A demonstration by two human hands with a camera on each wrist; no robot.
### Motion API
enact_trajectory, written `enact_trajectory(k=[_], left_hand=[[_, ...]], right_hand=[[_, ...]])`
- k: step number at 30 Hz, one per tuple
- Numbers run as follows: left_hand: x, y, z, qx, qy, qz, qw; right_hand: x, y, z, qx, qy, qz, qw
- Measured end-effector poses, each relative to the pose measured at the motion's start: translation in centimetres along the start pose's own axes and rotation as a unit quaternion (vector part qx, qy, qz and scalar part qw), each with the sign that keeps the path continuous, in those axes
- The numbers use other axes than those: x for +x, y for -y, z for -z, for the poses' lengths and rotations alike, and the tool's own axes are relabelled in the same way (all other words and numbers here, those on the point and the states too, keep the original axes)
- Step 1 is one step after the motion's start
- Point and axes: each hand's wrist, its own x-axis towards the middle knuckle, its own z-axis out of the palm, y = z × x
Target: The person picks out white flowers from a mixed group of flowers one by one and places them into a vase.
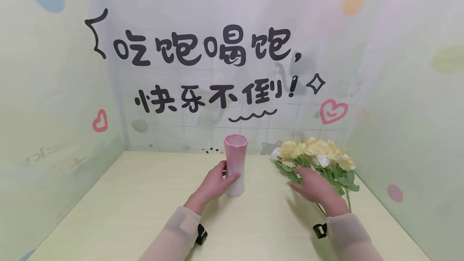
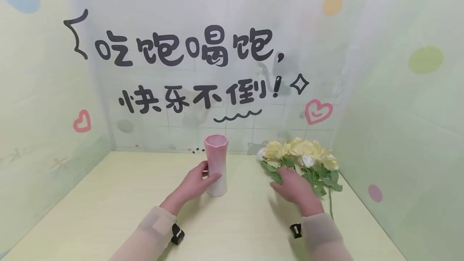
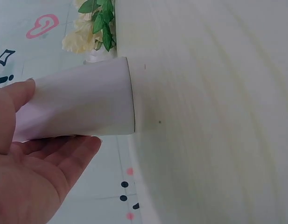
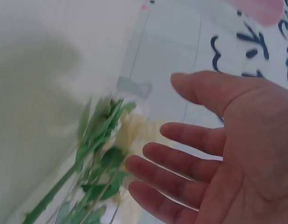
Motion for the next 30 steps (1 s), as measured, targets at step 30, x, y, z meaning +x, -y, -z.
enact_trajectory(k=[30], left_hand=[[0.1, -0.4, 0.1, 0.015, 0.006, -0.001, 0.9999]], right_hand=[[-0.4, -5.3, 1.0, 0.005, -0.011, -0.136, 0.9906]])
